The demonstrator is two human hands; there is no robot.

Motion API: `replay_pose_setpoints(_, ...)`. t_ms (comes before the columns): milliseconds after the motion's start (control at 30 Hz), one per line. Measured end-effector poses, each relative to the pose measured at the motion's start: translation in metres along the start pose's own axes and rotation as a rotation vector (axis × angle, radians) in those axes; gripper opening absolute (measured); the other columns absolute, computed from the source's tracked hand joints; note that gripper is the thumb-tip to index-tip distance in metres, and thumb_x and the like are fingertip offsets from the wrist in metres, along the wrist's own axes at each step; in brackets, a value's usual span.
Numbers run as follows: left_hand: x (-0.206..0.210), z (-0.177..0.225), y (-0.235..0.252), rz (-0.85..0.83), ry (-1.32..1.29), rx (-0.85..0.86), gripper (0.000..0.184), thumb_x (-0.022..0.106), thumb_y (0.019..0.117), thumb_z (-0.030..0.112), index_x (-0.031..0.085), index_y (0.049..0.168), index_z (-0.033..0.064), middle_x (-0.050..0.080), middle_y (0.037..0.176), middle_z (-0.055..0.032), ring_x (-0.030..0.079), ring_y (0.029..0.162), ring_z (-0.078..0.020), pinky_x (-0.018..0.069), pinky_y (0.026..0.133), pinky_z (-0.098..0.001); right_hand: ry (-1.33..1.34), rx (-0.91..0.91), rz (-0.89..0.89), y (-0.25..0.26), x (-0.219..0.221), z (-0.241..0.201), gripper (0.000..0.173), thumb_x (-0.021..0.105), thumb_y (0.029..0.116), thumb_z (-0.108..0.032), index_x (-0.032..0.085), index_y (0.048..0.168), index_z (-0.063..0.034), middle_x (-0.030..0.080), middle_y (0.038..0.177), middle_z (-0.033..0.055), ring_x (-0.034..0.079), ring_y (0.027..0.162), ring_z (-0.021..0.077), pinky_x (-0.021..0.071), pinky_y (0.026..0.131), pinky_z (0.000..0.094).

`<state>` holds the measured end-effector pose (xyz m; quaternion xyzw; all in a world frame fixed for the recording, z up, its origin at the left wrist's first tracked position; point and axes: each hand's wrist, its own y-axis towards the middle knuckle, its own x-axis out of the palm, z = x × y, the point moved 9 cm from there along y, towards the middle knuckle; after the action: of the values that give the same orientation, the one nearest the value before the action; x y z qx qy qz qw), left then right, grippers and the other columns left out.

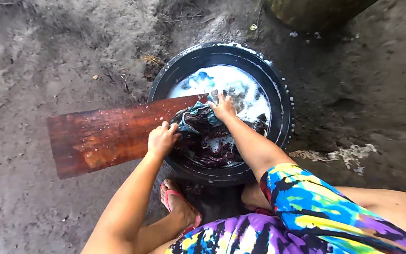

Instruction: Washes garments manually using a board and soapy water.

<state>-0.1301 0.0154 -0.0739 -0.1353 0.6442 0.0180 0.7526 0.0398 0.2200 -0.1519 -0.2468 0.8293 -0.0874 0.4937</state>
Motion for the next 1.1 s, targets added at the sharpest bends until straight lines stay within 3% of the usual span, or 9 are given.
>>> replay_pose_setpoints(67,0.004,0.004,0.004,0.094,0.007,0.044,0.024,0.063,0.1021,0.025,0.07,0.113,0.0051,0.069,0.101,-0.0239,0.07,0.094,-0.0451,0.0551,0.076,-0.0602,0.131,-0.036,0.06,-0.023,-0.005,-0.036,0.075,0.057,0.1003,-0.053,0.034,0.162,-0.0161,0.044,0.15,0.0327,0.055,0.128,0.0497,0.0488,0.101,0.0645)
replay_pose_setpoints(167,0.003,0.002,0.001,0.189,-0.012,0.045,0.019,0.064,0.0999,0.018,0.071,0.104,0.0004,0.072,0.095,-0.0223,0.071,0.091,-0.0437,0.0542,0.076,-0.0593,0.084,-0.362,0.062,-0.083,0.022,-0.106,0.066,0.054,0.1009,-0.056,0.047,0.156,-0.0201,0.059,0.135,0.0265,0.062,0.117,0.0415,0.0535,0.093,0.0596)
replay_pose_setpoints(233,-0.001,-0.004,-0.004,0.194,-0.032,0.07,0.018,0.064,0.0995,0.017,0.072,0.101,0.001,0.073,0.091,-0.0215,0.072,0.089,-0.0433,0.0541,0.076,-0.06,0.001,-0.401,0.095,-0.079,0.032,-0.081,0.062,0.052,0.101,-0.056,0.05,0.154,-0.0244,0.064,0.129,0.0236,0.066,0.112,0.0409,0.0555,0.086,0.0597)
replay_pose_setpoints(367,0.002,-0.007,-0.005,0.173,-0.025,0.096,0.018,0.063,0.0999,0.018,0.07,0.096,0.0021,0.072,0.085,-0.0192,0.072,0.086,-0.0403,0.0528,0.076,-0.0573,-0.012,-0.034,0.056,-0.02,0.007,0.007,0.066,0.05,0.104,-0.055,0.039,0.16,-0.0236,0.054,0.142,0.0297,0.061,0.119,0.0492,0.0513,0.095,0.0653)
replay_pose_setpoints(533,-0.007,-0.009,-0.011,0.213,-0.033,0.07,0.015,0.067,0.0951,0.014,0.072,0.093,-0.0006,0.071,0.079,-0.0203,0.071,0.079,-0.041,0.0524,0.074,-0.0581,0.066,-0.402,0.043,-0.104,0.042,-0.108,0.064,0.059,0.1005,-0.052,0.046,0.157,-0.0241,0.062,0.128,0.0246,0.065,0.111,0.0411,0.0552,0.085,0.0588)
replay_pose_setpoints(733,-0.006,-0.009,-0.009,0.08,-0.017,-0.011,0.019,0.065,0.0984,0.018,0.072,0.101,0.0006,0.072,0.084,-0.0213,0.072,0.087,-0.041,0.0515,0.084,-0.0584,0.04,0.041,0.048,-0.029,0.006,0.013,0.066,0.05,0.1036,-0.055,0.038,0.161,-0.0243,0.055,0.141,0.0282,0.062,0.118,0.0457,0.052,0.094,0.0635)
replay_pose_setpoints(867,-0.007,-0.012,-0.008,-0.015,0.031,-0.063,0.02,0.063,0.1004,0.021,0.071,0.104,0.0026,0.073,0.089,-0.021,0.072,0.093,-0.0402,0.0503,0.089,-0.0584,0.112,-0.233,0.01,-0.093,0.03,-0.086,0.067,0.057,0.0998,-0.054,0.041,0.159,-0.0277,0.061,0.132,0.0235,0.066,0.111,0.0407,0.0562,0.088,0.06)
replay_pose_setpoints(933,-0.012,-0.017,-0.013,-0.077,0.054,-0.046,0.023,0.063,0.1018,0.023,0.072,0.11,0.0035,0.074,0.093,-0.0213,0.072,0.096,-0.0403,0.0499,0.093,-0.0595,0.08,-0.308,-0.032,-0.105,0.042,-0.088,0.065,0.059,0.0994,-0.055,0.042,0.158,-0.0319,0.062,0.134,0.0231,0.065,0.114,0.0414,0.0551,0.087,0.0607)
replay_pose_setpoints(1100,-0.02,-0.026,-0.017,-0.238,0.027,-0.296,0.041,0.061,0.103,0.037,0.063,0.13,0.0067,0.073,0.105,-0.0247,0.069,0.105,-0.0455,0.0488,0.096,-0.0645,0.257,0.143,-0.008,-0.041,0.002,0.041,0.071,0.054,0.1021,-0.055,0.035,0.162,-0.0228,0.052,0.146,0.0301,0.057,0.127,0.0492,0.0479,0.102,0.0663)
